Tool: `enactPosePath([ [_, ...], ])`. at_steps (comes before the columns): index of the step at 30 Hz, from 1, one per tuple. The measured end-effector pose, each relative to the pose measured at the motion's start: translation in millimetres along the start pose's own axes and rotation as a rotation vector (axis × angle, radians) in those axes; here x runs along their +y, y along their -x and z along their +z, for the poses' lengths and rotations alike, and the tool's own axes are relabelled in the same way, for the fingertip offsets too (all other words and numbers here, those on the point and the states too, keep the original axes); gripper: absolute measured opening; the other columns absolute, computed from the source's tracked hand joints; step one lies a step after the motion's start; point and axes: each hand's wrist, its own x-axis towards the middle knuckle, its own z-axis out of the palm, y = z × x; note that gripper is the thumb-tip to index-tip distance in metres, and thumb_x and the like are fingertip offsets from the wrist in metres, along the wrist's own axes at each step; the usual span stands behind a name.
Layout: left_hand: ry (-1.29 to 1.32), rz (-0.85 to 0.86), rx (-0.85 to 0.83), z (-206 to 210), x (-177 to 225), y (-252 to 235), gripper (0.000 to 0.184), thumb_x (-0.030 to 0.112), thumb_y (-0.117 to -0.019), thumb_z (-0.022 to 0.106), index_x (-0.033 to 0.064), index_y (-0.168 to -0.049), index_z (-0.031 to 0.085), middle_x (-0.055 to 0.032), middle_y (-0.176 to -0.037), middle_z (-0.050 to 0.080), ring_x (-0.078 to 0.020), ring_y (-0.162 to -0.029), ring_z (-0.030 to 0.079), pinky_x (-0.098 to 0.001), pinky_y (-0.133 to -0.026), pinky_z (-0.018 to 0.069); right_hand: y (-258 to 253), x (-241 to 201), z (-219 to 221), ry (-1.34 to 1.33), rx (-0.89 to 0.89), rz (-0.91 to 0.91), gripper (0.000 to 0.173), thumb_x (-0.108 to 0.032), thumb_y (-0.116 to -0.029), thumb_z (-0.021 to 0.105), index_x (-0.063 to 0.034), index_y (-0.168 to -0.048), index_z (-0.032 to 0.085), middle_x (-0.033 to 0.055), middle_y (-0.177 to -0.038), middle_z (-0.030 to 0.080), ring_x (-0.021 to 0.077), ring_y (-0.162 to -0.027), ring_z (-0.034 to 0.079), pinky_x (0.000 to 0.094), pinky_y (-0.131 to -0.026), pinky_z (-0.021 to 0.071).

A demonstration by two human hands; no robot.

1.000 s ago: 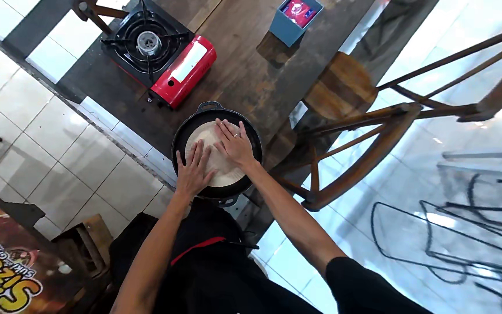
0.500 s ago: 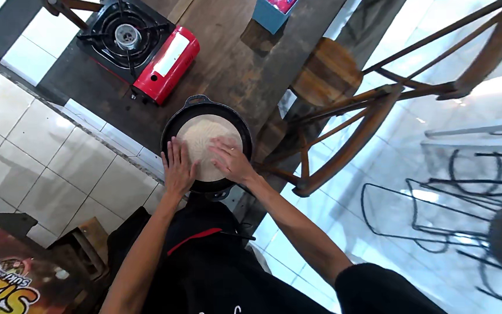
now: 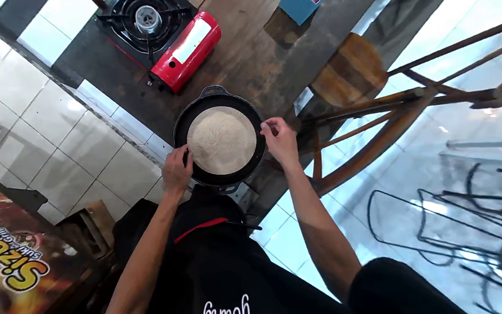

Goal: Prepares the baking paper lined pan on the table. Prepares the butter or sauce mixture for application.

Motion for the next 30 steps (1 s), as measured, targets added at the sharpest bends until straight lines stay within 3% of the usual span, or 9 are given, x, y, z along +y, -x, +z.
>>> enactPosePath([
  [1,0.062,-0.058,-0.014,-4,3,-3,0.032,0.027,-0.1034,0.058,0.0070,-0.125,0.070,-0.0129,-0.110,0.072,-0.0281,-0.096,0.071,-0.0484,-0.083,0.0589,4,9,1,0.038,0.025,-0.023,0.034,-0.039,-0.1031,0.060,-0.0132,-0.124,0.064,0.0095,-0.104,0.073,0.0270,-0.087,0.072,0.0543,-0.076,0.0580],
  [3,0.187,-0.255,-0.161,-15,9,-14,0.033,0.028,-0.1031,0.061,0.0053,-0.124,0.070,-0.0140,-0.105,0.074,-0.0296,-0.095,0.072,-0.0530,-0.086,0.0579,17,16,10,0.089,0.003,0.017,0.036,-0.035,-0.1008,0.066,-0.0108,-0.126,0.064,0.0125,-0.106,0.073,0.0302,-0.092,0.072,0.0562,-0.080,0.0573],
  [5,0.254,-0.430,-0.322,-23,14,-30,0.034,0.032,-0.1024,0.063,0.0062,-0.123,0.072,-0.0130,-0.106,0.075,-0.0279,-0.094,0.074,-0.0540,-0.087,0.0585,25,15,21,0.080,-0.065,0.138,0.045,-0.039,-0.0993,0.068,-0.0095,-0.133,0.061,0.0131,-0.105,0.074,0.0288,-0.078,0.072,0.0524,-0.070,0.0594],
  [8,0.271,-0.507,-0.391,-22,12,-43,0.028,0.031,-0.1016,0.064,0.0070,-0.112,0.075,-0.0135,-0.098,0.075,-0.0278,-0.081,0.072,-0.0538,-0.078,0.0587,29,16,32,-0.009,-0.147,0.286,0.046,-0.038,-0.1004,0.066,-0.0084,-0.135,0.061,0.0110,-0.098,0.075,0.0218,-0.060,0.068,0.0417,-0.058,0.0593],
  [12,0.299,-0.510,-0.378,-20,6,-47,0.028,0.030,-0.1007,0.066,0.0043,-0.108,0.075,-0.0135,-0.090,0.073,-0.0264,-0.073,0.070,-0.0504,-0.074,0.0583,27,23,32,-0.109,-0.131,0.359,0.030,-0.036,-0.1014,0.066,-0.0111,-0.117,0.072,0.0058,-0.084,0.075,0.0144,-0.054,0.065,0.0324,-0.051,0.0546],
  [13,0.305,-0.513,-0.377,-19,5,-46,0.027,0.029,-0.1012,0.065,0.0043,-0.108,0.075,-0.0133,-0.091,0.073,-0.0258,-0.074,0.070,-0.0500,-0.075,0.0580,26,24,32,-0.128,-0.129,0.363,0.028,-0.034,-0.1014,0.066,-0.0106,-0.115,0.073,0.0059,-0.085,0.075,0.0142,-0.055,0.066,0.0318,-0.051,0.0554],
  [17,0.311,-0.545,-0.349,-15,6,-45,0.027,0.028,-0.1016,0.064,0.0050,-0.110,0.075,-0.0141,-0.101,0.076,-0.0293,-0.097,0.072,-0.0569,-0.092,0.0539,24,31,33,-0.203,-0.130,0.357,0.026,-0.031,-0.1015,0.066,-0.0084,-0.114,0.074,0.0077,-0.087,0.076,0.0156,-0.058,0.068,0.0332,-0.052,0.0572],
  [26,0.343,-0.629,-0.312,-10,3,-48,0.028,0.028,-0.1016,0.064,0.0043,-0.110,0.075,-0.0155,-0.104,0.075,-0.0313,-0.099,0.071,-0.0569,-0.092,0.0529,23,33,39,-0.273,-0.116,0.409,0.027,-0.031,-0.0996,0.069,-0.0093,-0.113,0.075,0.0062,-0.085,0.075,0.0125,-0.052,0.064,0.0289,-0.047,0.0532],
  [30,0.228,-0.591,-0.319,-19,11,-48,0.028,0.031,-0.1032,0.061,0.0070,-0.110,0.075,-0.0142,-0.102,0.075,-0.0332,-0.097,0.071,-0.0613,-0.088,0.0536,26,24,31,-0.159,-0.119,0.368,0.029,-0.035,-0.1032,0.063,-0.0119,-0.117,0.074,0.0076,-0.086,0.075,0.0165,-0.055,0.066,0.0350,-0.053,0.0558],
])
